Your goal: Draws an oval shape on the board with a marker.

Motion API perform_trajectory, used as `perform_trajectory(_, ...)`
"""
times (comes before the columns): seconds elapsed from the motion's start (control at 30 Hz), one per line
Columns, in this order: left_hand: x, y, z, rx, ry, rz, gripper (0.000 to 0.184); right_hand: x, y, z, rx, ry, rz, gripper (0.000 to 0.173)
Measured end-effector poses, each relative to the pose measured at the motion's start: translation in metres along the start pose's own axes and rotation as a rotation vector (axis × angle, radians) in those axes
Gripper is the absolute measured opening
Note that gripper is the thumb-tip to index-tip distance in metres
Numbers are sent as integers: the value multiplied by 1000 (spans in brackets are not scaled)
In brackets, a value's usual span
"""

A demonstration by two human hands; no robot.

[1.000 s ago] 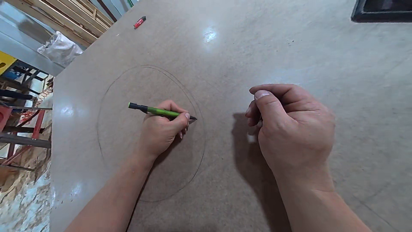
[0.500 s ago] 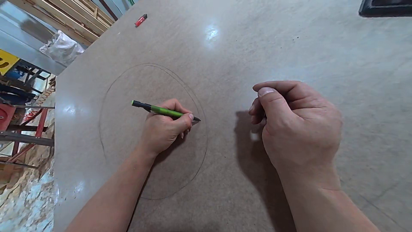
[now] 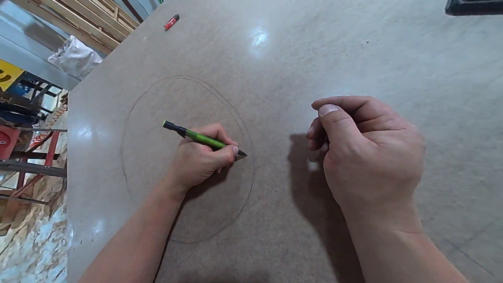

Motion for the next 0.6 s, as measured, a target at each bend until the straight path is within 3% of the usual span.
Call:
perform_trajectory(0.2,1,1,0,9,-30,89,4,0,0,1,1,3,3,17)
perform_trajectory(0.4,0,2,2,3,1,-23,3,1,1,2,1,27,27,19)
perform_trajectory(0.6,7,4,-2,21,-76,161,3,0,0,0,-6,5,6,17)
Point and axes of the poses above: each hand's wrist, its own y-axis away from the middle knuckle, its own x-axis out of the palm, z = x × y, the point moved 9 cm from there along -y, towards the middle knuckle, and after that the axes turned 11 degrees about -x, right-handed, at the moved point
